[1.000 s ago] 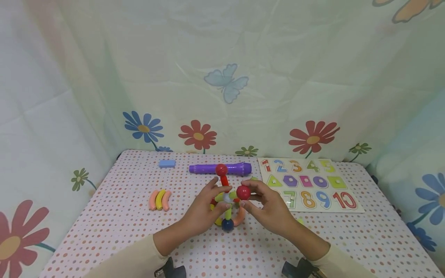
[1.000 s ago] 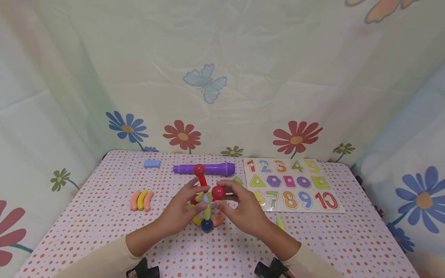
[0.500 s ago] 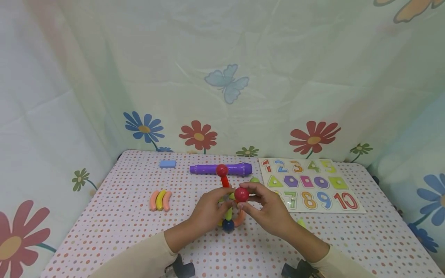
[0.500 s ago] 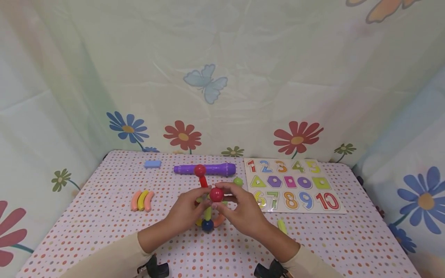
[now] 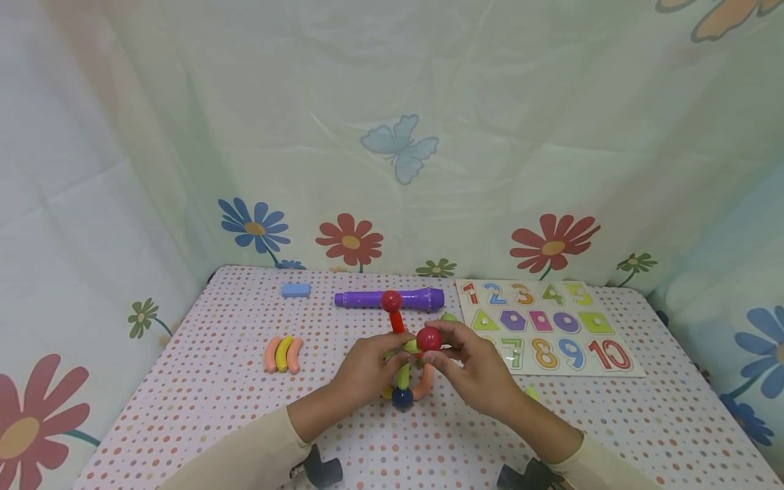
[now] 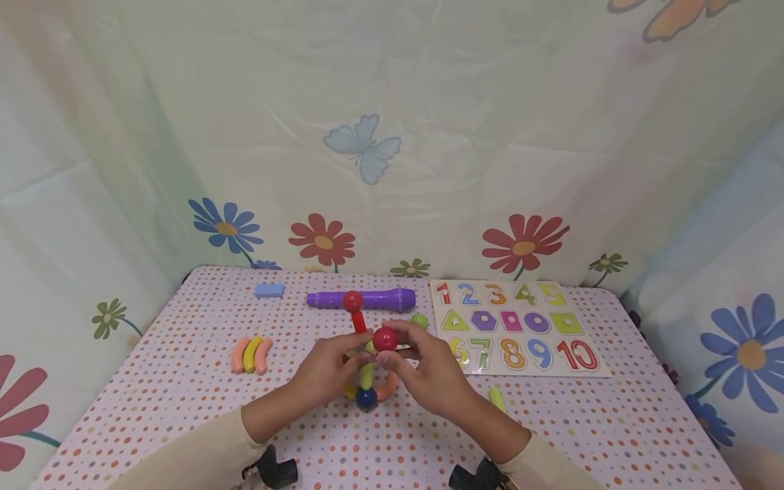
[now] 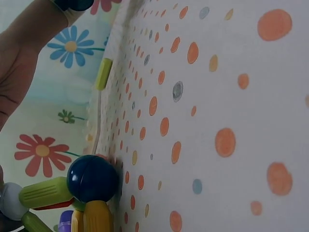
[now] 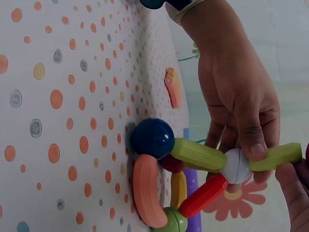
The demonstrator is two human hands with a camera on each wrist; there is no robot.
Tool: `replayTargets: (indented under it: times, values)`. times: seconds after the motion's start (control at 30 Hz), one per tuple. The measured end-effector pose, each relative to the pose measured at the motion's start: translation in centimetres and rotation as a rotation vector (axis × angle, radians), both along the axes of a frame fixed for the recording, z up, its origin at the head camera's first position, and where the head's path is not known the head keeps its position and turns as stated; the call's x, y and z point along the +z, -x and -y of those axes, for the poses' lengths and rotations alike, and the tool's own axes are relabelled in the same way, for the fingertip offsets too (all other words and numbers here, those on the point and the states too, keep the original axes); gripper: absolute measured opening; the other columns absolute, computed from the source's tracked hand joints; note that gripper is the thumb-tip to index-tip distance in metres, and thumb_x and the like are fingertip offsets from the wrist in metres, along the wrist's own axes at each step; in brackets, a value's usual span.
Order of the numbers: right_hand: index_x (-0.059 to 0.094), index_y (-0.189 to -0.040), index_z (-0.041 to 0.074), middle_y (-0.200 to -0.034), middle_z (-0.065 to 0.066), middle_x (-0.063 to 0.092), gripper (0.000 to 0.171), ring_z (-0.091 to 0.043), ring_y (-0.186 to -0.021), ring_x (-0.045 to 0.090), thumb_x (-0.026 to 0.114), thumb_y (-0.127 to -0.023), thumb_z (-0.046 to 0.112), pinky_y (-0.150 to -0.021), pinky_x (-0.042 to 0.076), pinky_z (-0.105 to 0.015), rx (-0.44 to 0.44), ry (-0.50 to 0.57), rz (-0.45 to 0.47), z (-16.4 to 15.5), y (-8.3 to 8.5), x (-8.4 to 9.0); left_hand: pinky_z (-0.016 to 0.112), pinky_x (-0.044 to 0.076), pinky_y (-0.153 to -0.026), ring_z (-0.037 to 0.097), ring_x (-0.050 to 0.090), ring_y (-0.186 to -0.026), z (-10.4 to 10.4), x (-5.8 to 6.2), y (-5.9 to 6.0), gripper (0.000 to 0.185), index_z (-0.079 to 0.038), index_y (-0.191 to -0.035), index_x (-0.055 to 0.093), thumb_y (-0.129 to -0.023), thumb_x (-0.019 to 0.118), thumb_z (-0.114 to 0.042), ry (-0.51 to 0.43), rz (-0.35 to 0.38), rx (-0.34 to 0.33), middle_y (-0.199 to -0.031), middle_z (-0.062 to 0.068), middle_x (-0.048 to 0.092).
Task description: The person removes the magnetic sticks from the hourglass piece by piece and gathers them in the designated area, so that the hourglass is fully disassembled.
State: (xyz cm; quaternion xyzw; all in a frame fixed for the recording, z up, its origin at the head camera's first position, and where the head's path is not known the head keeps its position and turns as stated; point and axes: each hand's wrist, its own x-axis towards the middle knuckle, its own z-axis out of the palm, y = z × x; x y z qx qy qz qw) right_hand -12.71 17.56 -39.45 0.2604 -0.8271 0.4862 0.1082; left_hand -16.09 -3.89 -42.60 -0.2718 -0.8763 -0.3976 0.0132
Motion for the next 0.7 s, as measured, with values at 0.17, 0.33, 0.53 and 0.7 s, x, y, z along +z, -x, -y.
replayTargets:
  times: [0.17,0.33,0.53,0.7]
  values:
    - [0.055,-0.137,0.004,-0.118,-0.007,0.071,0.042,-0.018,-0.105,0.07,0.069,-0.098,0.007,-0.082,0.059,-0.028,-0.023,-0.016,0.008,-0.4,0.3,0.1,0.033,0.056,-0.09,0.01,0.067,-0.107,-0.1,0.0,0.0,0.033,-0.02,-0.132,0.07,-0.099,0.069,-0.021,-0.01,0.026,0.002,-0.121,-0.005,0.072]
    - [0.057,-0.138,0.005,-0.119,-0.008,0.068,0.044,-0.023,-0.105,0.069,0.071,-0.096,0.007,-0.083,0.058,-0.027,-0.078,-0.023,0.011,-1.1,1.0,0.3,0.027,0.055,-0.082,0.005,0.066,-0.098,0.0,-0.1,0.2,0.032,-0.018,-0.132,0.07,-0.1,0.068,-0.019,-0.051,0.025,-0.024,-0.12,-0.004,0.072]
    - [0.058,-0.139,0.001,-0.119,-0.01,0.066,0.05,-0.025,-0.109,0.065,0.076,-0.093,0.006,-0.085,0.058,-0.031,-0.171,-0.109,-0.008,-2.2,2.3,0.5,0.026,0.054,-0.082,0.006,0.065,-0.102,0.0,-0.1,0.2,0.034,-0.016,-0.134,0.069,-0.1,0.068,-0.017,-0.051,0.014,-0.027,-0.126,0.001,0.071]
    - [0.053,-0.139,0.0,-0.119,-0.012,0.067,0.053,-0.028,-0.11,0.065,0.077,-0.093,0.009,-0.087,0.058,-0.04,-0.25,-0.166,0.079,-3.0,3.6,0.4,0.028,0.055,-0.084,0.007,0.065,-0.106,0.1,0.0,0.2,0.035,-0.015,-0.135,0.068,-0.1,0.068,-0.018,-0.051,0.031,-0.028,-0.126,0.001,0.07]
